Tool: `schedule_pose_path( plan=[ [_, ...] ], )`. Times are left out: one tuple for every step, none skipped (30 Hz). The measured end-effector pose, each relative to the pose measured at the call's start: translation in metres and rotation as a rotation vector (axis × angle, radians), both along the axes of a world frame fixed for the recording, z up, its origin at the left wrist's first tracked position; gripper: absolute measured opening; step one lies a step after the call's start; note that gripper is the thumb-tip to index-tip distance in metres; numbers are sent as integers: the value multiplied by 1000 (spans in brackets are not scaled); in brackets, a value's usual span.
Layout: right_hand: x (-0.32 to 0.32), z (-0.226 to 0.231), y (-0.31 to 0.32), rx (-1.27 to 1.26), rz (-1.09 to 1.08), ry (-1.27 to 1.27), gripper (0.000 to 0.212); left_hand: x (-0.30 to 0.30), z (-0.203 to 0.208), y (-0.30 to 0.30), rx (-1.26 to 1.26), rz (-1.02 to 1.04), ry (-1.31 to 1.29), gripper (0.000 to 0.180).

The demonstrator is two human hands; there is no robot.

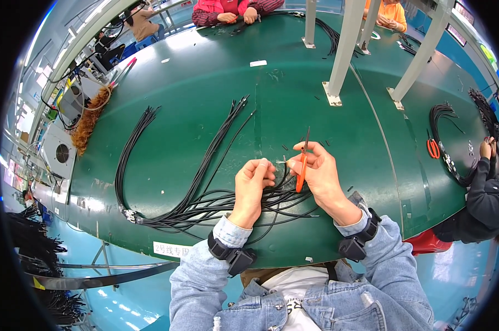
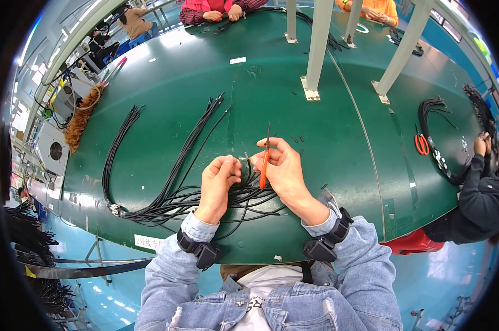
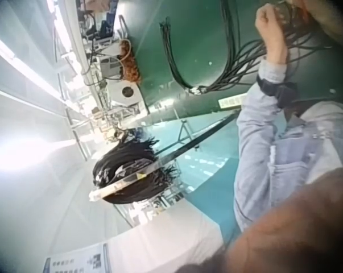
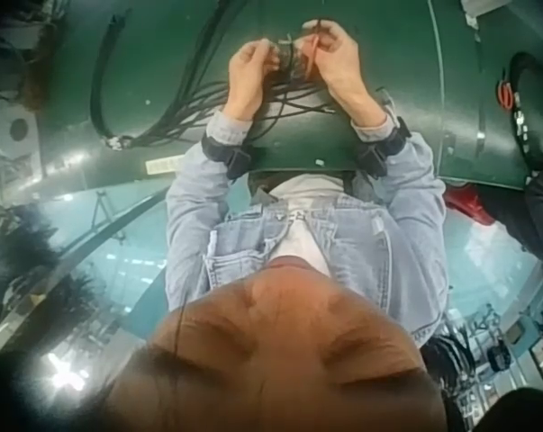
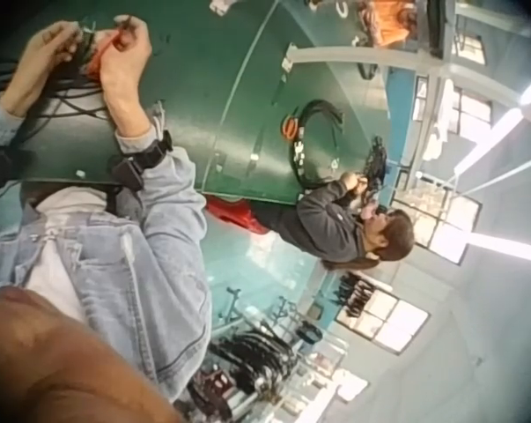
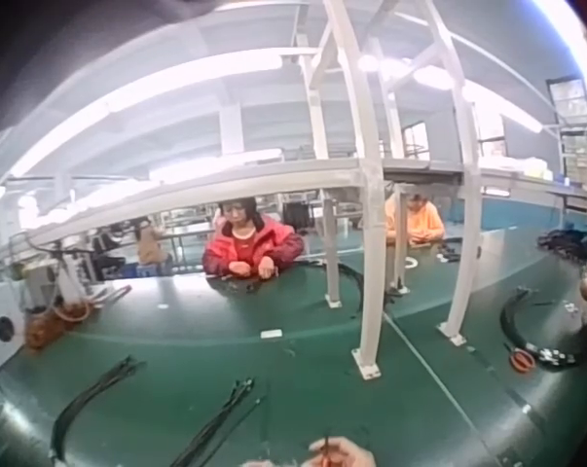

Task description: The person picks up a wire and slides a small tube over its end, then trims the wire using shears. They repeat this process for several wires, handling them one at a time.

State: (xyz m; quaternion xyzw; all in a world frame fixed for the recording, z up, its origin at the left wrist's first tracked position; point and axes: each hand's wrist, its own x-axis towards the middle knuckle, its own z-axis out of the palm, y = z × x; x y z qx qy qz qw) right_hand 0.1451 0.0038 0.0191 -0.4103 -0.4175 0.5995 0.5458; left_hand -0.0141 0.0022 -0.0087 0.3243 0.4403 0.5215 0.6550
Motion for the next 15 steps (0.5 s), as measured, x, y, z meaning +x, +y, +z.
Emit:
schedule_pose_path(
  plan=[
    [0,0,0,0,-2,0,35,3,7,-2,57,7,45,15],
    [0,0,0,-5,-1,7,35,7,15,-4,115,13,90,15],
    [-1,1,0,-9,0,14,35,10,18,-5,172,20,134,15],
    [-1,1,0,-13,1,21,34,12,17,-5,172,18,134,15],
    [-1,2,0,-13,0,21,34,14,14,-6,205,-42,173,15],
    [-1,3,-1,-7,-2,24,34,15,12,-7,238,-100,212,15],
    [-1,5,-1,0,-4,27,34,15,12,-8,271,-158,251,15],
    [-1,6,-1,7,-6,30,34,15,11,-8,271,-158,252,15],
    [0,6,0,7,-6,30,34,13,12,-9,265,-154,274,15],
    [2,6,1,11,-18,-2,34,12,12,-9,258,-150,296,16],
    [5,6,3,16,-30,-34,34,11,13,-9,253,-146,317,16],
    [8,6,5,20,-42,-67,34,10,13,-8,253,-147,317,16],
    [11,7,7,20,-43,-66,34,9,14,-8,249,-131,297,16],
    [14,7,10,10,-50,-44,34,8,15,-8,245,-116,276,16],
    [17,8,12,-1,-57,-21,34,7,16,-8,241,-101,256,16]
  ],
)
